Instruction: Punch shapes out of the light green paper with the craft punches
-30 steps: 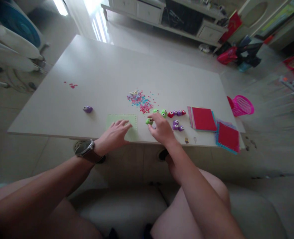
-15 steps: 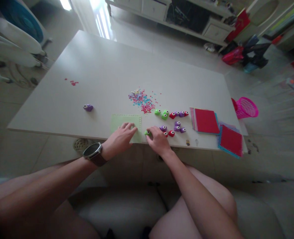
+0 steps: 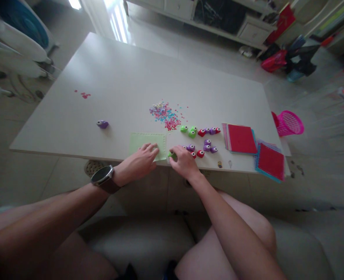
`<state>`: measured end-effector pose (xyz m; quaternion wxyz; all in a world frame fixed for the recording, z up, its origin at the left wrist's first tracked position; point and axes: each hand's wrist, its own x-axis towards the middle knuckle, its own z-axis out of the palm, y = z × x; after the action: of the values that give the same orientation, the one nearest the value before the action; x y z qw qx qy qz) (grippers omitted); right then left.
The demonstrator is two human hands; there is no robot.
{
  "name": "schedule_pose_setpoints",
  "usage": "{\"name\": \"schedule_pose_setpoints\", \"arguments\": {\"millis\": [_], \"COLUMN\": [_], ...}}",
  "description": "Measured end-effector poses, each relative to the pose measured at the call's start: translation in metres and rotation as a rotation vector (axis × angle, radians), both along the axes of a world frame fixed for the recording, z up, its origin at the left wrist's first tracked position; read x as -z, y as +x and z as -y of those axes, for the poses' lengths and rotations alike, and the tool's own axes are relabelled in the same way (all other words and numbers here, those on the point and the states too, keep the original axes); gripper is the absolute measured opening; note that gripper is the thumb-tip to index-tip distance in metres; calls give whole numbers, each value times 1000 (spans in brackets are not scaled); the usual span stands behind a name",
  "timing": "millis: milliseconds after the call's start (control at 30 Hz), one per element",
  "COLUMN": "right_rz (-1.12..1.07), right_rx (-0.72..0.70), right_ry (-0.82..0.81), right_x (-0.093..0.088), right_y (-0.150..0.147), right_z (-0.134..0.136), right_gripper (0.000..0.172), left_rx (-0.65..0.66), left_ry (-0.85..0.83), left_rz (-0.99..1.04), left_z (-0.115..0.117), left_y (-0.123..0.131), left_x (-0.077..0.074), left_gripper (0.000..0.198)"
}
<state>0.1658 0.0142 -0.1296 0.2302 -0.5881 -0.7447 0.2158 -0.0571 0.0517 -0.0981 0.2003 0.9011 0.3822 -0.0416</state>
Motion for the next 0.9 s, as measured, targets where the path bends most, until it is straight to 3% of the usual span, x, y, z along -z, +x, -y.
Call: {"name": "schedule_pose_setpoints", "arguments": {"millis": [900], "right_rz": [-118], "right_rx": [78], "right_ry": [-81], "right_x": [-2], "right_y": [-5], "right_z": [0], "right_gripper": [17], "left_rx": [22], "left_ry": [4], "left_rz": [-17], "left_z": [1], "left_y": [1], "left_x": [-6], "left_gripper": [28]}}
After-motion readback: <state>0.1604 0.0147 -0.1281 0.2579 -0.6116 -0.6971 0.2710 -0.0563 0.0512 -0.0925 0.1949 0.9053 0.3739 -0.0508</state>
